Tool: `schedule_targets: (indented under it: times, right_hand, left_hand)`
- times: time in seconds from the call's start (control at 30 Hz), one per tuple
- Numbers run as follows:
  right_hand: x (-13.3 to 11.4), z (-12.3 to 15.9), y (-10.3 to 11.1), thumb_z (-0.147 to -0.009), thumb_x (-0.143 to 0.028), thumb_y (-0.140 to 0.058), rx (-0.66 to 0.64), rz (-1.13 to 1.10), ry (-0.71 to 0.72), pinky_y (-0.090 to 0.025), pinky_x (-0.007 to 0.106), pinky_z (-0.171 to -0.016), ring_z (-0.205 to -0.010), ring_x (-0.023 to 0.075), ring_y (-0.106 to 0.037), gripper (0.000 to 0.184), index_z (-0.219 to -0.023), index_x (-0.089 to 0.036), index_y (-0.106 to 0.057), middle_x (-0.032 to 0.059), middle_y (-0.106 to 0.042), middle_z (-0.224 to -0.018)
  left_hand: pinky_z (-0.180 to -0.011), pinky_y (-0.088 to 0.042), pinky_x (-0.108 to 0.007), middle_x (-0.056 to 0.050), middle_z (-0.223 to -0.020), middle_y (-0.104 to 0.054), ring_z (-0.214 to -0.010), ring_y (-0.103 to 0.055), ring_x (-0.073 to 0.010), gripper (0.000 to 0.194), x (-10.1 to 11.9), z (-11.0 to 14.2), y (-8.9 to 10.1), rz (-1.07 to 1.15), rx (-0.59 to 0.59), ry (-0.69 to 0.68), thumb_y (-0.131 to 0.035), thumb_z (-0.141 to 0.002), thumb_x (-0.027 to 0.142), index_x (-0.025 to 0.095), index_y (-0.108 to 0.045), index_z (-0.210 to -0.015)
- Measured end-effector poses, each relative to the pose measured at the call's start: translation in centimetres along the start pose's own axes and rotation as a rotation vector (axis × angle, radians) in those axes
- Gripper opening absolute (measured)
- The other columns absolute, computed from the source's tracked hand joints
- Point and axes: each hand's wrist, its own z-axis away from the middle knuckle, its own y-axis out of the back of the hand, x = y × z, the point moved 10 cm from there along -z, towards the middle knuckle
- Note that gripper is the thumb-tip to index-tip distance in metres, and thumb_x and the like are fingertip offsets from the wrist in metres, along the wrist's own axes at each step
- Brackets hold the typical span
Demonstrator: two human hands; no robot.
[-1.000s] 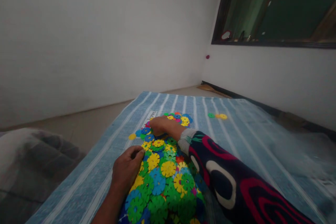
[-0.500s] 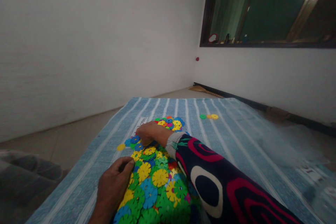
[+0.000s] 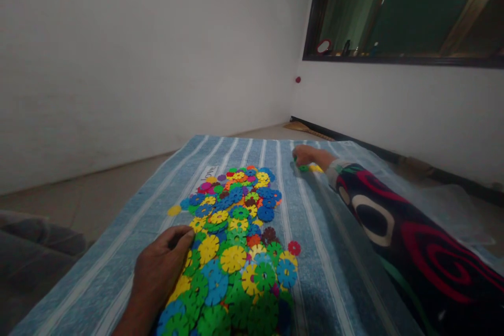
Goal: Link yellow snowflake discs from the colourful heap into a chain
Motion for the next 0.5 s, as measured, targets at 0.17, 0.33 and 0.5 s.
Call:
schedule_targets:
  times: [0.17,0.33,0.5]
  right_hand:
    - [3.1,0.1,-2.4,-0.070,-0.018,-0.063,-0.026,-0.055,-0.055,-0.046,0.024,-0.067,-0.083,0.0208,-0.067,0.034,-0.101,-0.014,-0.076,0.0111,-0.074,-0.098]
    - [3.4,-0.5,-3.6,-0.070,-0.018,-0.063,-0.047,-0.112,-0.069,-0.047,0.026,-0.070,-0.084,0.0207,-0.067,0.034,-0.102,-0.016,-0.075,0.0104,-0.074,-0.100]
    - [3.9,-1.4,-4.5,-0.066,-0.016,-0.066,-0.040,-0.148,-0.088,-0.049,0.029,-0.072,-0.086,0.0238,-0.068,0.034,-0.098,-0.016,-0.076,0.0115,-0.074,-0.099]
  left_hand:
    - [-0.075,-0.051,-0.032,0.001,-0.087,-0.076,-0.082,-0.069,-0.0245,0.039,-0.1,-0.1,0.2,-0.031,0.013,0.004,-0.054,-0.062,0.055,0.026,-0.073,-0.080]
    - [-0.077,-0.053,-0.032,0.002,-0.087,-0.077,-0.083,-0.069,-0.0244,0.038,-0.2,-0.2,0.4,-0.047,0.025,-0.005,-0.055,-0.064,0.055,0.027,-0.074,-0.081]
    - [-0.072,-0.053,-0.031,0.002,-0.083,-0.077,-0.078,-0.069,-0.0230,0.034,-0.2,-0.2,0.5,-0.069,0.036,-0.021,-0.056,-0.065,0.052,0.027,-0.075,-0.079]
